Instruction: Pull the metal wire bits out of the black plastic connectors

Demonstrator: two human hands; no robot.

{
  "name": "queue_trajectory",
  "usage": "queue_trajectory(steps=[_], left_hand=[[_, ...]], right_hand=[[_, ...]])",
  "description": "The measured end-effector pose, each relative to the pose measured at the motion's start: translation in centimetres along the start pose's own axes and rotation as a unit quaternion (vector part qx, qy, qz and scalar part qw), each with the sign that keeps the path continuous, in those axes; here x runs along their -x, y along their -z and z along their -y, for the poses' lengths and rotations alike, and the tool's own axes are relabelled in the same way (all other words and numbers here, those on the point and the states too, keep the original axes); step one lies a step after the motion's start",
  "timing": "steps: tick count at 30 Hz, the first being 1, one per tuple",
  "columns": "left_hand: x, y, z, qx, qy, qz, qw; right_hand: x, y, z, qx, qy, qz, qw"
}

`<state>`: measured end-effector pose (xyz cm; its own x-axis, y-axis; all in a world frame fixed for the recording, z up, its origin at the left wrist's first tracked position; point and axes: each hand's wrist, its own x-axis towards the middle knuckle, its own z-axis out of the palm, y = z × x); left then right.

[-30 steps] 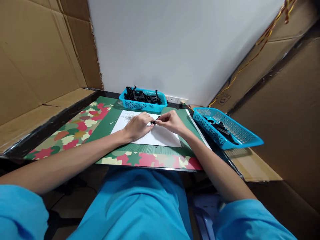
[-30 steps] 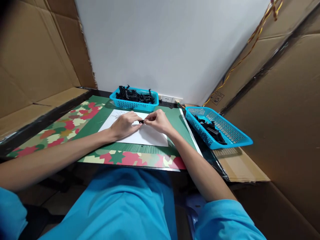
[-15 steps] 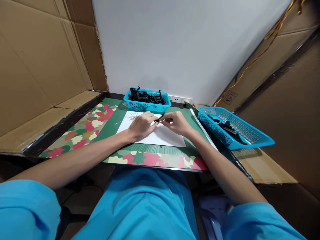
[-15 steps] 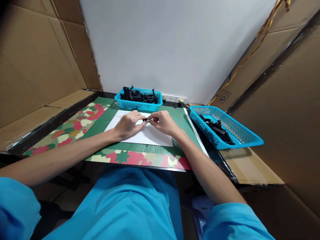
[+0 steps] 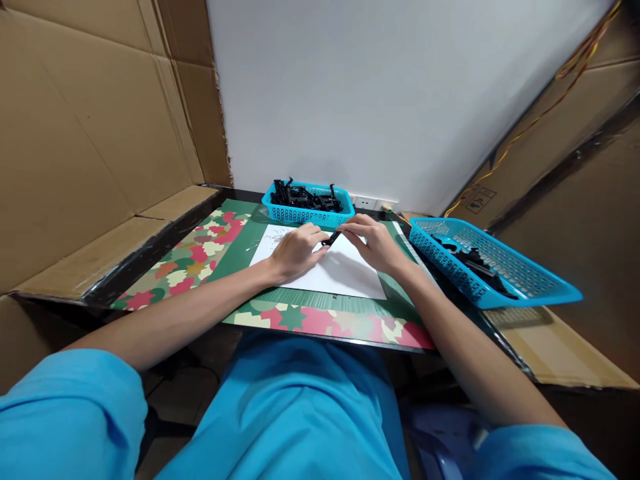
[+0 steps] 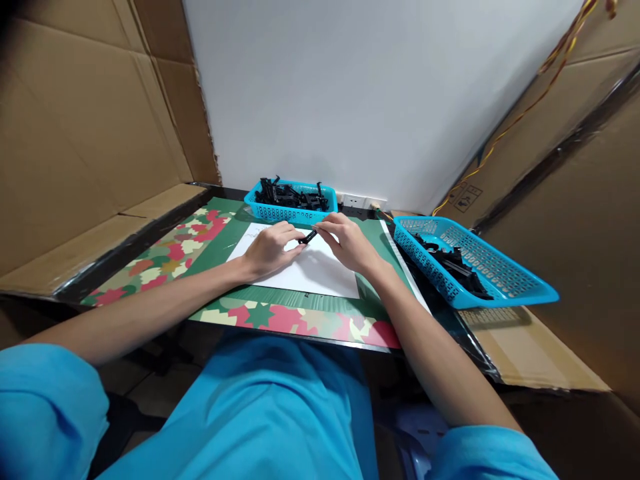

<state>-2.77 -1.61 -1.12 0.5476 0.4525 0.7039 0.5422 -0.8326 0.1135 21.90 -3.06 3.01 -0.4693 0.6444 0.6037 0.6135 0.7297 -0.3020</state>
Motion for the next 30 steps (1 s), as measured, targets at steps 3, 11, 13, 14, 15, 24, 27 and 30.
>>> queue_trajectory(steps=[3,11,13,14,15,24,27,30], left_hand=[[0.0,-0.2,-0.3,0.058,0.01,0.035,0.998],[0.1,-0.6,-0.4,0.104,0.03,0.062,0.992],[0.1,-0.6,-0.4,0.109,0.028,0.069,0.991],[0.1,-0.6,-0.4,0.112,0.028,0.073,0.991],[0.1,-0.6,-0.4,0.116,0.028,0.076,0.99],[0.1,-0.3,-0.7,0.122,0.022,0.085,0.989],[0.1,-0.3,-0.7,0.131,0.017,0.087,0.987],[0.2,-0.5,-0.7,0.142,0.022,0.085,0.986]], right_hand=[[0.0,0.2,0.2,-0.006,-0.036,-0.041,0.998],[-0.5,-1.8,1.6,-0.223,-0.184,-0.084,0.954],[-0.5,-2.5,1.6,-0.24,-0.2,-0.064,0.948],[-0.4,-2.7,1.6,-0.244,-0.203,-0.057,0.947],[-0.4,-2.8,1.5,-0.245,-0.204,-0.053,0.946],[-0.1,-3.4,0.7,-0.206,-0.192,-0.052,0.958],[0.0,-3.4,0.7,-0.194,-0.186,-0.048,0.962],[-0.1,-3.3,0.9,-0.181,-0.181,-0.051,0.965]])
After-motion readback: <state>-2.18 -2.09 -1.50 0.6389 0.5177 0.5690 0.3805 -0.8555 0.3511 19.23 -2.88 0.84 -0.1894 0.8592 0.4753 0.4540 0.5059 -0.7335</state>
